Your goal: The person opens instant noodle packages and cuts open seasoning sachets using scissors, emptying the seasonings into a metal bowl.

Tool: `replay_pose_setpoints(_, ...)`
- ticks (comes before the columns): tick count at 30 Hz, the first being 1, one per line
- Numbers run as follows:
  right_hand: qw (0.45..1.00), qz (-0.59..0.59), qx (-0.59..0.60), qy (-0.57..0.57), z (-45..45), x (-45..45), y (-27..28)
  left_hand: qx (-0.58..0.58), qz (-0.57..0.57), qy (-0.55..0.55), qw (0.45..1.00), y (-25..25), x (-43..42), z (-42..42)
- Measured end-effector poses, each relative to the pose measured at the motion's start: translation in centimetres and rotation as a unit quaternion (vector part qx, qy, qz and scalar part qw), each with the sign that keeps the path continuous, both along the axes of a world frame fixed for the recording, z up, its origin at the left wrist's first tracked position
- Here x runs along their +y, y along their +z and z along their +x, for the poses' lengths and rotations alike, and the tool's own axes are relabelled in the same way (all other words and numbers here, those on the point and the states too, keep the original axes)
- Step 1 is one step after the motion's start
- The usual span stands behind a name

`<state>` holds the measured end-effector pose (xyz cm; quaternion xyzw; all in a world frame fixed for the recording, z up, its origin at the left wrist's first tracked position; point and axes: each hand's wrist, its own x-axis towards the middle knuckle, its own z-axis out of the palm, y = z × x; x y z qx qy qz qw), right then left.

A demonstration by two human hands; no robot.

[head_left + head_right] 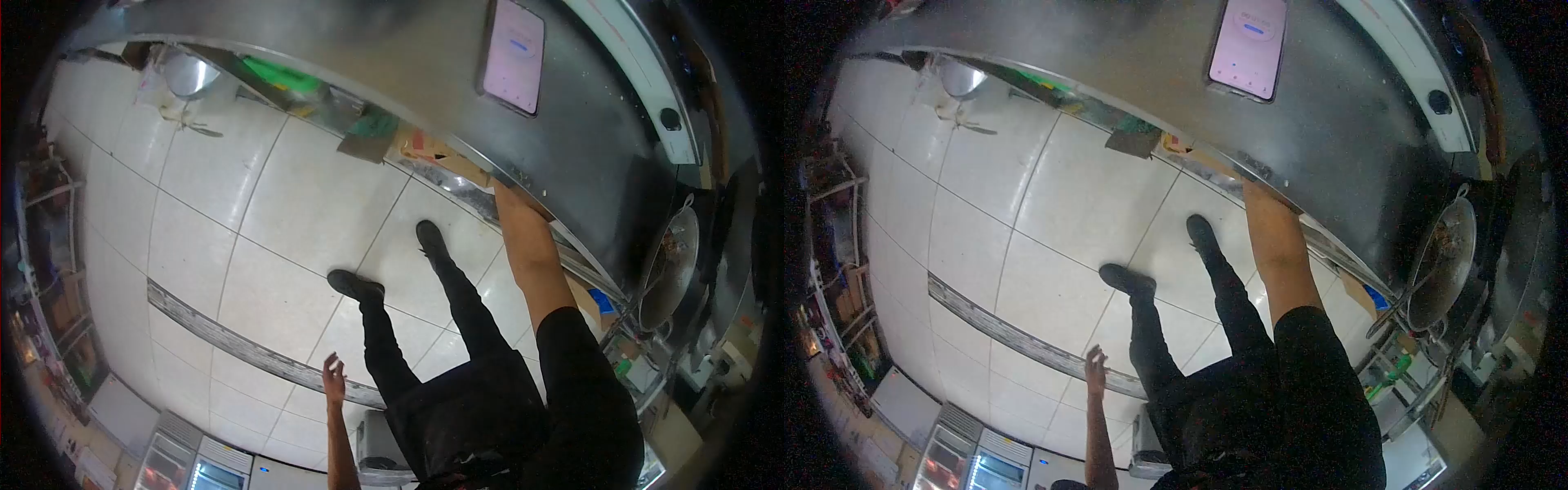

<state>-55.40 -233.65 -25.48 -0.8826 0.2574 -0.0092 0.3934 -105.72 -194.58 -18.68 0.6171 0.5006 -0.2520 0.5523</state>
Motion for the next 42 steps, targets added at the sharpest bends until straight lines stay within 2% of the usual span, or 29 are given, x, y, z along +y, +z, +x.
replay_pose_setpoints(2,0.998,0.052,-0.020,-0.036,-1.0,-0.3,0.0,-0.009,0.010,-0.023,1.000,0.8,-0.6,0.3)
replay_pose_setpoints(5,0.985,0.139,-0.039,-0.089,-3.2,-0.7,0.5,-0.061,-0.022,0.021,0.998,1.1,-3.5,3.1)
replay_pose_setpoints(6,0.979,0.168,-0.046,-0.109,-4.0,-1.0,0.4,-0.064,-0.032,0.005,0.997,2.3,-4.9,5.6)
replay_pose_setpoints(11,0.933,0.294,-0.072,-0.196,-6.4,-1.2,1.0,-0.130,-0.154,0.016,0.979,4.6,-13.4,13.0)
replay_pose_setpoints(17,0.869,0.397,-0.113,-0.275,-6.0,-0.8,0.4,-0.177,-0.250,-0.037,0.951,6.6,-19.7,16.9)
replay_pose_setpoints(22,0.818,0.453,-0.170,-0.312,-6.3,2.4,3.1,-0.157,-0.229,-0.023,0.960,8.5,-18.2,14.7)
replay_pose_setpoints(25,0.836,0.427,-0.205,-0.278,-12.6,5.1,9.3,-0.131,-0.218,0.013,0.967,11.5,-15.1,12.4)
replay_pose_setpoints(27,0.868,0.376,-0.195,-0.258,-19.0,7.9,11.9,-0.124,-0.163,0.009,0.979,13.1,-12.4,10.7)
replay_pose_setpoints(28,0.869,0.416,-0.158,-0.216,-22.8,8.8,11.4,-0.159,-0.110,-0.025,0.981,14.6,-10.9,10.2)
replay_pose_setpoints(29,0.951,0.279,-0.081,-0.105,-26.2,10.0,11.9,-0.197,-0.055,-0.058,0.977,16.1,-9.4,10.1)
replay_pose_setpoints(30,0.973,0.230,0.000,0.002,-28.4,12.3,16.2,-0.203,-0.045,-0.015,0.978,18.0,-8.1,10.3)
replay_pose_setpoints(31,0.956,0.248,0.086,0.130,-31.3,13.5,17.3,-0.233,0.003,-0.025,0.972,19.6,-6.9,10.4)
replay_pose_setpoints(32,0.909,0.285,0.167,0.255,-32.8,15.6,20.3,-0.243,0.030,-0.027,0.969,19.6,-5.5,9.7)
replay_pose_setpoints(33,0.884,0.283,0.124,0.352,-34.4,18.1,23.2,-0.251,0.056,-0.028,0.966,19.6,-4.1,9.3)
replay_pose_setpoints(35,0.805,0.288,0.065,0.514,-34.2,22.8,32.9,-0.234,0.004,0.014,0.972,22.7,-1.8,9.5)
replay_pose_setpoints(36,0.804,0.287,0.048,0.519,-34.9,24.6,33.3,-0.209,-0.017,-0.012,0.978,20.7,-0.2,8.1)
replay_pose_setpoints(37,0.784,0.285,0.051,0.550,-36.2,26.2,33.1,-0.221,-0.010,-0.012,0.975,21.1,0.9,7.4)
replay_pose_setpoints(38,0.762,0.282,0.056,0.580,-37.1,27.6,32.7,-0.290,0.041,0.054,0.955,21.3,1.9,6.5)
replay_pose_setpoints(40,0.754,0.252,0.028,0.605,-36.8,30.3,33.2,-0.320,-0.036,0.299,0.898,21.9,4.0,5.7)
replay_pose_setpoints(41,0.749,0.223,0.009,0.624,-36.8,31.6,33.3,-0.350,0.041,0.271,0.896,22.6,4.4,5.3)
replay_pose_setpoints(42,0.765,0.218,-0.038,0.605,-37.3,33.1,32.9,-0.331,0.032,0.225,0.916,24.1,5.5,5.3)
